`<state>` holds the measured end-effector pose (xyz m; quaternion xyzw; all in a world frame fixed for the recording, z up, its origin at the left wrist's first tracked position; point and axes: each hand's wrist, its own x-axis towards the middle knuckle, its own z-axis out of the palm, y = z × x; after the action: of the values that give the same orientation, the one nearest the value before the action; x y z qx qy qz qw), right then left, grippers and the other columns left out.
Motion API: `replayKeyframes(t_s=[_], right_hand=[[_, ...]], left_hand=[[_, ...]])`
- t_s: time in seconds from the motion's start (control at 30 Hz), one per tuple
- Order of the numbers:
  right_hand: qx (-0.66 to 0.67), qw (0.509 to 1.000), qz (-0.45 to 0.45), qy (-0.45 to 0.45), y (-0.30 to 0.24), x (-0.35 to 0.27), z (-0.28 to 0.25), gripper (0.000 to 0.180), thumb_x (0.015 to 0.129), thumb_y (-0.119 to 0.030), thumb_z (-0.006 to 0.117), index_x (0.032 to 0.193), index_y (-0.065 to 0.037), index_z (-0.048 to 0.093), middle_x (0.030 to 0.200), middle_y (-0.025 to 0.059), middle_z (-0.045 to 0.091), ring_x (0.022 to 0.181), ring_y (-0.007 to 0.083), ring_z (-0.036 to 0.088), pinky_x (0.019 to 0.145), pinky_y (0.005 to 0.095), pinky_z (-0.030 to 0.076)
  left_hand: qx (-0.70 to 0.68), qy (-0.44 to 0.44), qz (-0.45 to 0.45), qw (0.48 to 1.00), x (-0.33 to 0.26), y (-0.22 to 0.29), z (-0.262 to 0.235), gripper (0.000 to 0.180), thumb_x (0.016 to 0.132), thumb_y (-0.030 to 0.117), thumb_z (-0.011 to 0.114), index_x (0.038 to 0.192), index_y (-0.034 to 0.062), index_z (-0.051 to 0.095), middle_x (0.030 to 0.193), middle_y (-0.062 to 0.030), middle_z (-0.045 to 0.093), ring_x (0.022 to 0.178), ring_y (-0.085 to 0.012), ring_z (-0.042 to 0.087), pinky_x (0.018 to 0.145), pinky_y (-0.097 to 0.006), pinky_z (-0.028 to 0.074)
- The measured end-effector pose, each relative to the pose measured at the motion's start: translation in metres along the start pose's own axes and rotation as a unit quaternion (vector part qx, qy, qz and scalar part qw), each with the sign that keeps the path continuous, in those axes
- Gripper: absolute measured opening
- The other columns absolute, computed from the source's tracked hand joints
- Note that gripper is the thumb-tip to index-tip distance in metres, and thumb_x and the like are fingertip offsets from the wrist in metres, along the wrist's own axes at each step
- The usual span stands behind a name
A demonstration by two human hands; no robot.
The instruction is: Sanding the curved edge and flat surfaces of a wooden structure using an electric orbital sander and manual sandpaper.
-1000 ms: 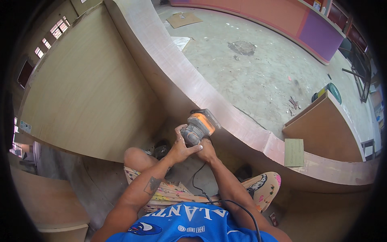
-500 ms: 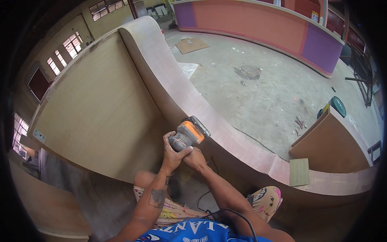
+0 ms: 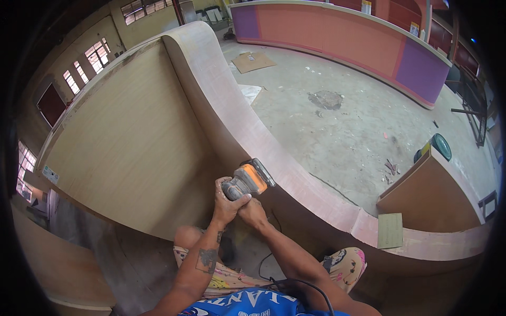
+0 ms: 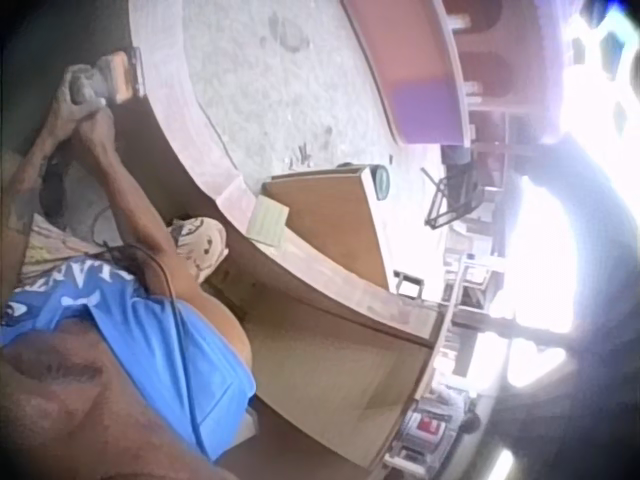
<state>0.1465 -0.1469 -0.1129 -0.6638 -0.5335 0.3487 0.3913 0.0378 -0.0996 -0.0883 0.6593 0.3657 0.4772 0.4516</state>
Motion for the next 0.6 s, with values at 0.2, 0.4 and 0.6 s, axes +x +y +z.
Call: replayKeyframes(t_s=[0.2,0.4,0.6], right_hand=[[-0.002,0.997,-0.075,-0.023,-0.033,0.049,0.007,0.045,0.088,-0.033,0.059,0.123,-0.005,0.063,0.114,0.0256,0.068,0.112,0.0427,0.063,0.094,0.0475,0.05],[0.009,0.992,-0.125,0.01,-0.08,0.085,0.017,0.041,0.087,-0.03,0.054,0.103,0.005,0.069,0.099,0.0331,0.067,0.1,0.0477,0.065,0.091,0.0521,0.051],[0.023,0.997,-0.068,0.015,-0.055,0.054,0.025,0.04,0.086,-0.026,0.055,0.106,0.006,0.068,0.101,0.0332,0.067,0.101,0.0481,0.065,0.092,0.052,0.05]], left_hand=[[-0.045,0.044,0.025,0.998,0.04,0.017,-0.026,0.071,0.072,0.01,0.087,0.126,0.0058,0.042,0.109,-0.0113,0.057,0.096,-0.0173,0.06,0.086,-0.034,0.054],[-0.033,0.055,0.076,0.995,0.082,0.04,-0.064,0.066,0.073,0.01,0.084,0.125,0.0043,0.043,0.108,-0.0108,0.058,0.094,-0.0158,0.06,0.083,-0.032,0.055],[-0.013,0.029,0.054,0.998,0.058,0.02,-0.052,0.067,0.071,0.013,0.085,0.123,0.0048,0.044,0.107,-0.0101,0.056,0.095,-0.0159,0.059,0.084,-0.034,0.054]])
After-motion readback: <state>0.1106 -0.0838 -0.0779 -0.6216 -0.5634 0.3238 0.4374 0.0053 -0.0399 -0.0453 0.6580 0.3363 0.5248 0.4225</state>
